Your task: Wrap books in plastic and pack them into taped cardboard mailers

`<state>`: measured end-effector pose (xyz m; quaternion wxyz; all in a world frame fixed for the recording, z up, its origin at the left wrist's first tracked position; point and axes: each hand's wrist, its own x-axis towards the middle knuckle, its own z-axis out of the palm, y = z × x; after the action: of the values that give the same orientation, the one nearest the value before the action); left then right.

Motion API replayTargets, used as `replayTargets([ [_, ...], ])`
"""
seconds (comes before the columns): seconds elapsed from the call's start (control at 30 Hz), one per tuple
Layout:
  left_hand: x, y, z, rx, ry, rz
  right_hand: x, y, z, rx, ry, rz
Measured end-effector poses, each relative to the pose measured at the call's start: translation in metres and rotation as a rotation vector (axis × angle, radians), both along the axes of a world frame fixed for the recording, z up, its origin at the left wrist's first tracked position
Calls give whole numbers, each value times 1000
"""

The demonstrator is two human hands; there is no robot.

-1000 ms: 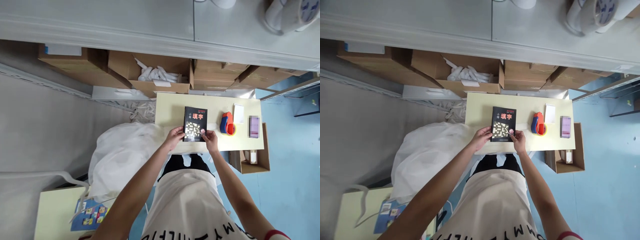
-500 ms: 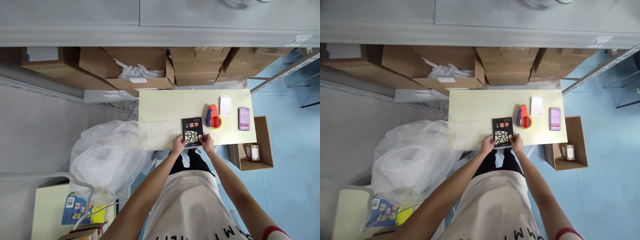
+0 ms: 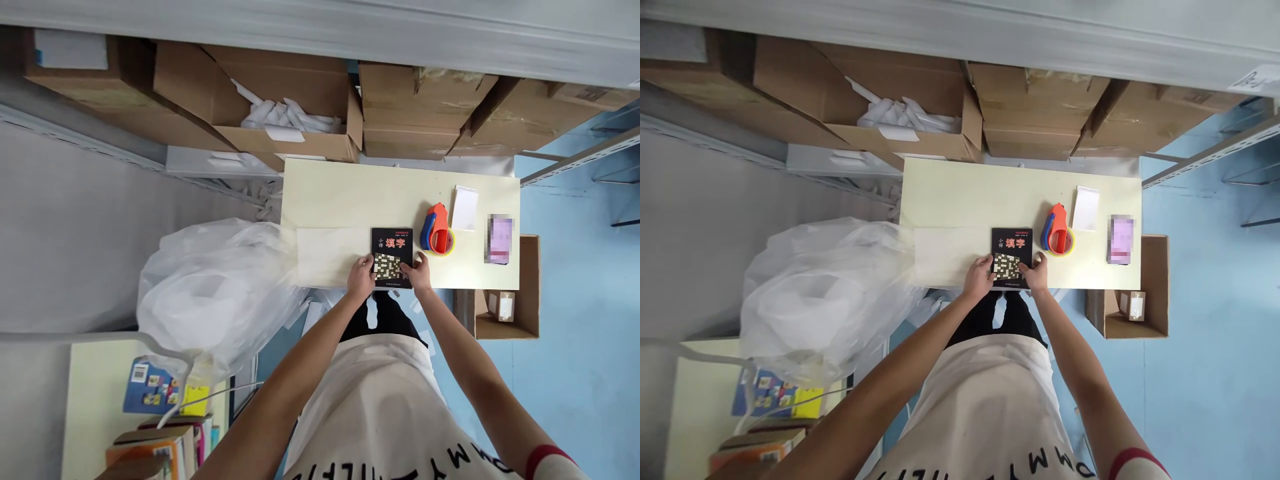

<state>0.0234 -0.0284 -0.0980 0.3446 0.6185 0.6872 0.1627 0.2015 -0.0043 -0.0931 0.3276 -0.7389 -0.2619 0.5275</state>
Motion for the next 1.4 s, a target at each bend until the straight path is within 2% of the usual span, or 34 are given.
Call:
replayTargets([
  [0.1,-2,-1,0,-3,-9,-12,2,9,6,-42,227,-52],
  [0.2,-5,-2,-2,6,-36,-22,2,5,17,-30,332,-32],
  [0.33,-7,0,-7,14,-127,-54,2,-4,36,5,307,-40],
  [0.43,1,8,-7,24,-185,-87,5,-4,52,51,236,-42],
  [0.57,19,19,5,103,-262,-128,7,2,70,96,107,-56],
  [0.73,30,16,30,177,-577,-211,-12,-1,83,148,34,-111],
  [0.87,20,5,45,91,-757,-64,-37,-6,89,190,96,11],
  [0.97,1,3,52,56,-766,87,-55,-4,85,195,120,167],
  [1.1,-35,9,50,79,-579,200,-81,3,66,188,160,307],
  [1.27,-71,24,28,-70,-458,266,-110,12,40,138,306,284],
  [1.4,-85,24,9,-105,-454,339,-113,16,27,95,344,242],
])
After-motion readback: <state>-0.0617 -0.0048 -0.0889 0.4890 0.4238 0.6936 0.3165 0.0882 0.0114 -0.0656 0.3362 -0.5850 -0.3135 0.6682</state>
